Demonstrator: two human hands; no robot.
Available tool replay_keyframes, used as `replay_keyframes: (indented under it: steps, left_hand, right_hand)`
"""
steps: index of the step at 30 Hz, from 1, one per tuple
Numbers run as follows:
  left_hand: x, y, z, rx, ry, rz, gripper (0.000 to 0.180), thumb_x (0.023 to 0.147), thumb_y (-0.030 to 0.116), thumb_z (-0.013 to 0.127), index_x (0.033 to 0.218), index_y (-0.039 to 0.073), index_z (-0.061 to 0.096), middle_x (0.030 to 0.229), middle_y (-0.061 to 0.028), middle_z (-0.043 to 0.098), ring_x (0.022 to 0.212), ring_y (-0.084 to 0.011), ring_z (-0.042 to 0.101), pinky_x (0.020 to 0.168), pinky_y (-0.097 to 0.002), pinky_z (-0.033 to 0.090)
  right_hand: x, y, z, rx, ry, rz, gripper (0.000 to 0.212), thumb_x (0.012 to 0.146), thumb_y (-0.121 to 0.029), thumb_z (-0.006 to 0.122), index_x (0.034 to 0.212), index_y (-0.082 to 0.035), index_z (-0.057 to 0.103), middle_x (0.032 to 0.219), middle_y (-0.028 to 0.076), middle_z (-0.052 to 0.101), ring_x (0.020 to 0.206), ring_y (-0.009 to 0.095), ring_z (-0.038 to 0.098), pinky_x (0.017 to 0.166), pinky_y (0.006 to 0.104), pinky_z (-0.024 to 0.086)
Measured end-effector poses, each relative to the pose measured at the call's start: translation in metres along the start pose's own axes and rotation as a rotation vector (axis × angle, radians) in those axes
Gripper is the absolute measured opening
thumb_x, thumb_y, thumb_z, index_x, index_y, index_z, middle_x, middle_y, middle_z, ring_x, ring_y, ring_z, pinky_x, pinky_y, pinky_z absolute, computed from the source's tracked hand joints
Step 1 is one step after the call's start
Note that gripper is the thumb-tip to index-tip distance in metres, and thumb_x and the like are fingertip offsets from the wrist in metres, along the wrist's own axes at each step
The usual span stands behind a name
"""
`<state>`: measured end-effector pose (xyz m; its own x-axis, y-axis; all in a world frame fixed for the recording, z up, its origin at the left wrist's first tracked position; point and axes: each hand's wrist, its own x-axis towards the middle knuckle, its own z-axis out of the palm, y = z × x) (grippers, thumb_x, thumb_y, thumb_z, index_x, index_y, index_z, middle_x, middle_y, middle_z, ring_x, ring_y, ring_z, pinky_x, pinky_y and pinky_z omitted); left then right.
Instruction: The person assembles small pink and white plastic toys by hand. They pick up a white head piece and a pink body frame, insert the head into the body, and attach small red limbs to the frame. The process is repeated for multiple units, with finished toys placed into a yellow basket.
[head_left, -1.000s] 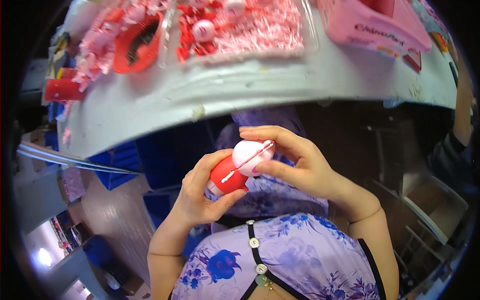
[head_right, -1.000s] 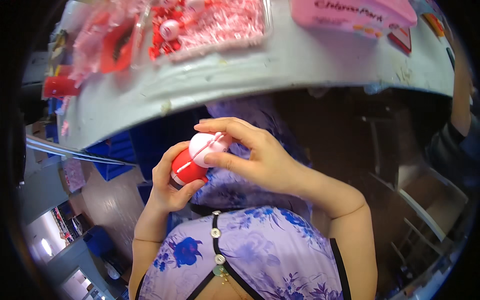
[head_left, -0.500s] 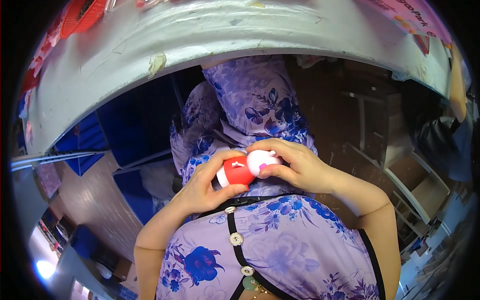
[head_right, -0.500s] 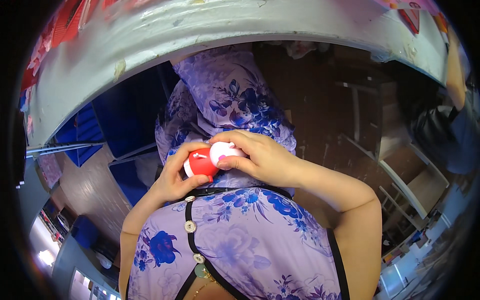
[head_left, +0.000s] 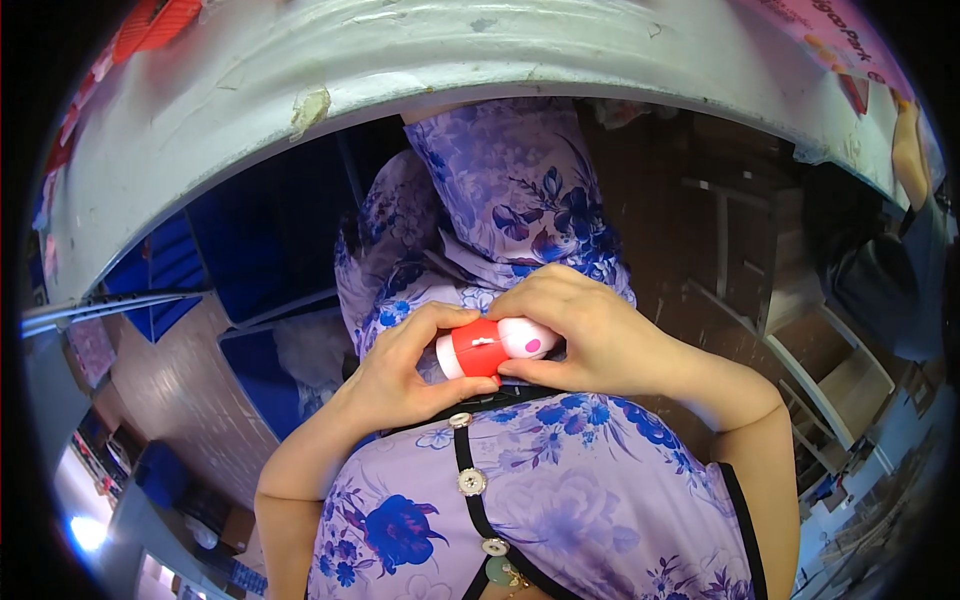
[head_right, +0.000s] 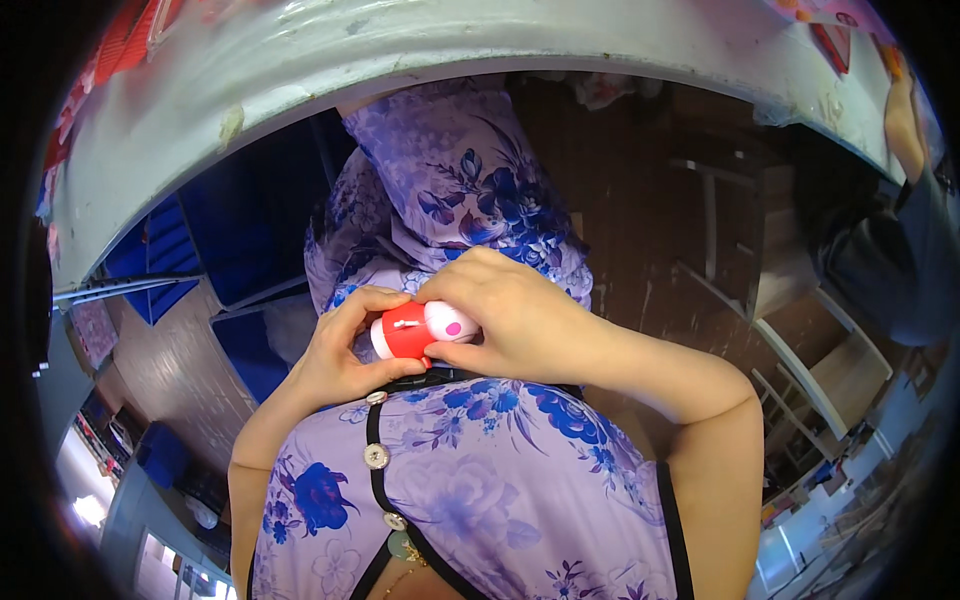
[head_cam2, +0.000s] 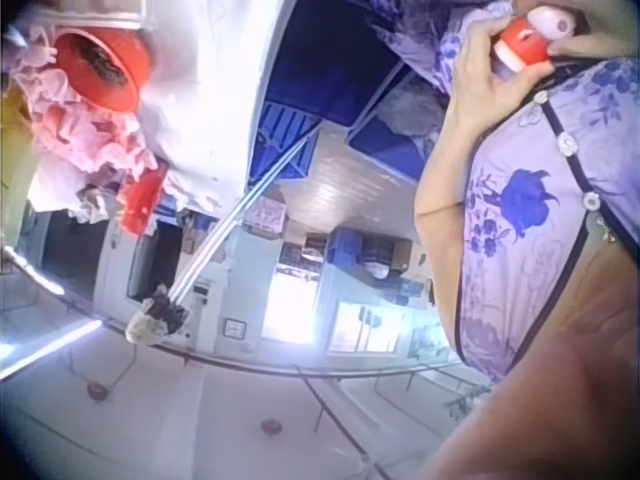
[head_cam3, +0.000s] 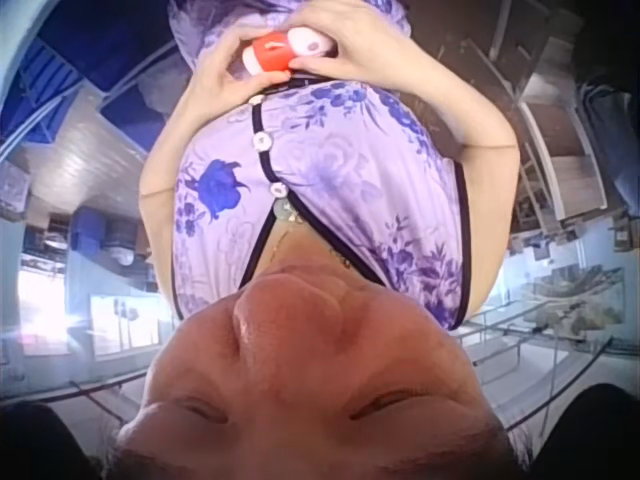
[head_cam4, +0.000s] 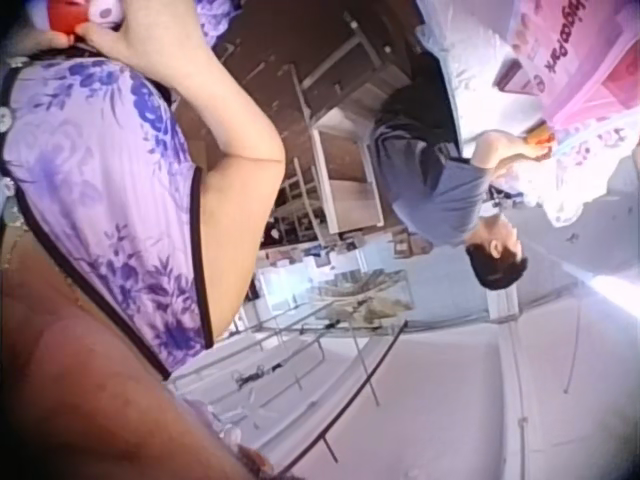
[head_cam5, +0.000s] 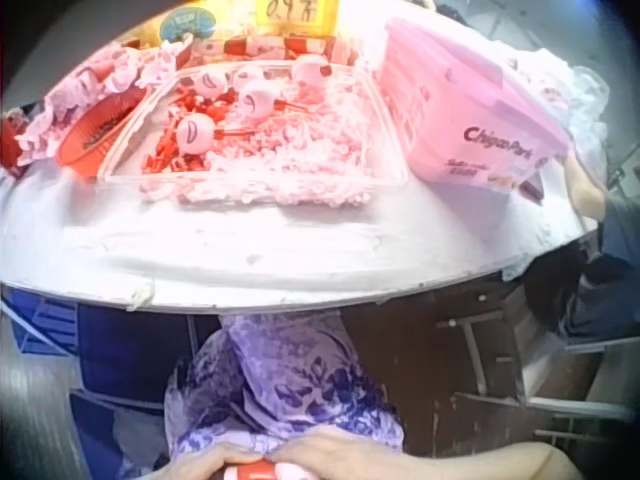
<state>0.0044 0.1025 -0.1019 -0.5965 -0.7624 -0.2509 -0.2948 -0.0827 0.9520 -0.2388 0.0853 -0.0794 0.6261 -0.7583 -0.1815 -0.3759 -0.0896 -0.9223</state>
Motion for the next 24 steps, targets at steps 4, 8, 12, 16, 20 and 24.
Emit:
replay_keyframes:
  steps: [4,8,12,16,20,24]
  left_hand:
    - [0.000,0.003,0.002,0.073,0.010,0.062,0.054,0.071,0.028,0.084,0.109,0.000,0.057,0.099,-0.0152,0.065,0.088,-0.0273,0.066,0.076,-0.0331,0.053]
    - [-0.001,0.003,0.005,0.113,-0.006,0.062,0.053,0.071,0.027,0.084,0.107,0.000,0.058,0.097,-0.0165,0.064,0.086,-0.0291,0.066,0.074,-0.0333,0.053]
    - [0.002,0.007,0.000,0.138,-0.068,-0.003,0.051,0.074,0.024,0.083,0.109,0.000,0.055,0.098,-0.0144,0.065,0.089,-0.0247,0.066,0.078,-0.0322,0.053]
    - [0.007,0.001,-0.002,-0.561,-0.021,-0.282,0.047,0.081,0.010,0.077,0.116,0.002,0.047,0.115,-0.0111,0.059,0.106,-0.0158,0.059,0.094,-0.0312,0.047]
    - [0.021,-0.008,0.007,-0.965,0.102,-0.209,0.044,0.086,0.008,0.069,0.121,0.004,0.042,0.117,-0.0122,0.055,0.108,-0.0178,0.057,0.093,-0.0314,0.047]
    - [0.038,-0.001,0.018,-1.083,0.125,-0.278,0.044,0.088,0.011,0.068,0.122,0.003,0.041,0.116,-0.0120,0.055,0.108,-0.0179,0.057,0.093,-0.0319,0.047]
  right_hand:
    - [0.000,0.001,0.005,-0.032,0.011,-0.047,0.034,0.075,-0.015,0.075,0.104,-0.003,0.062,0.101,0.012,0.063,0.095,0.031,0.058,0.084,0.0392,0.046]
    - [-0.003,0.004,0.014,-0.020,0.012,-0.033,0.033,0.075,-0.013,0.075,0.104,-0.002,0.062,0.101,0.012,0.063,0.095,0.031,0.058,0.084,0.0392,0.046]
    - [-0.003,0.006,0.015,-0.032,0.012,0.003,0.034,0.075,-0.011,0.074,0.105,-0.002,0.061,0.102,0.013,0.063,0.095,0.032,0.058,0.083,0.0387,0.047]
    - [0.016,0.003,0.003,0.375,0.060,0.204,0.040,0.083,-0.017,0.073,0.117,-0.002,0.058,0.112,0.012,0.064,0.104,0.022,0.062,0.092,0.0336,0.048]
    - [0.024,0.011,0.007,1.185,0.340,0.209,0.057,0.095,-0.036,0.055,0.136,-0.001,0.038,0.133,0.023,0.050,0.120,0.030,0.054,0.104,0.0410,0.042]
    - [0.029,0.022,0.026,1.227,0.516,0.174,0.058,0.096,-0.044,0.051,0.135,-0.002,0.039,0.134,0.023,0.050,0.119,0.029,0.054,0.103,0.0409,0.042]
